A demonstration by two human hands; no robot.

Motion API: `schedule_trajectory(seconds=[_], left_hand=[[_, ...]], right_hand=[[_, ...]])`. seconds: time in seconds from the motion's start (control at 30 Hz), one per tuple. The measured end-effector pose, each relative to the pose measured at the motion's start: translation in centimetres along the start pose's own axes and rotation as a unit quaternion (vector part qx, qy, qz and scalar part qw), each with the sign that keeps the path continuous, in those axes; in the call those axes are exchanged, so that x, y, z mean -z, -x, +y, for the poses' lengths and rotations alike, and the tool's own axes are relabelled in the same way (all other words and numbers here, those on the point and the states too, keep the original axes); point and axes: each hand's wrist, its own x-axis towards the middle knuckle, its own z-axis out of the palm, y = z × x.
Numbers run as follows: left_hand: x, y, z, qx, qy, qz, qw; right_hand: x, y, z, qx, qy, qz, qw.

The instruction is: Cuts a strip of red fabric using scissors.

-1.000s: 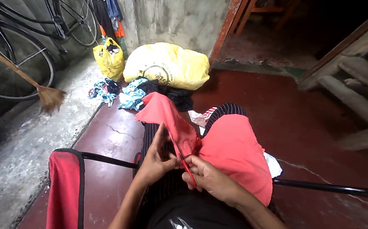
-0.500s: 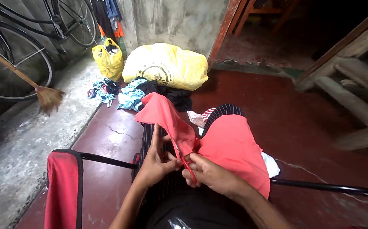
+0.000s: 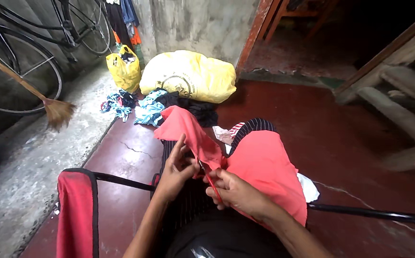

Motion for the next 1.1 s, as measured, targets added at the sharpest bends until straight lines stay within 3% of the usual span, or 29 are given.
schedule_trajectory(seconds=[0.17,0.33,0.47,0.7,1.1], left_hand=[[-0.7,-1.7,1.0,0.007,0.091,0.106,0.99],[-1.2,-1.4,0.5,-0.015,0.09,0.167,0.982],[-1.2,-0.8,0.1,-0.035,0.042,0.167,0.984],[-0.3,-0.5,0.2,0.008,0.029,0.132,0.991],[0.9,-0.4,-0.2,0.011,0.076,0.063,0.995]], right_hand=[[-0.3,-0.4,-0.1,0.01,0.065,0.031,0.997],[-0.7,-0.9,0.1,0.019,0.095,0.043,0.994],[-0.6,-1.1,-0.3,0.018,0.111,0.035,0.993],[-0.3,-1.2,-0.7,0.006,0.12,0.013,0.993],[0.4,-1.4,-1.8,0.002,-0.001,-0.079,0.997]])
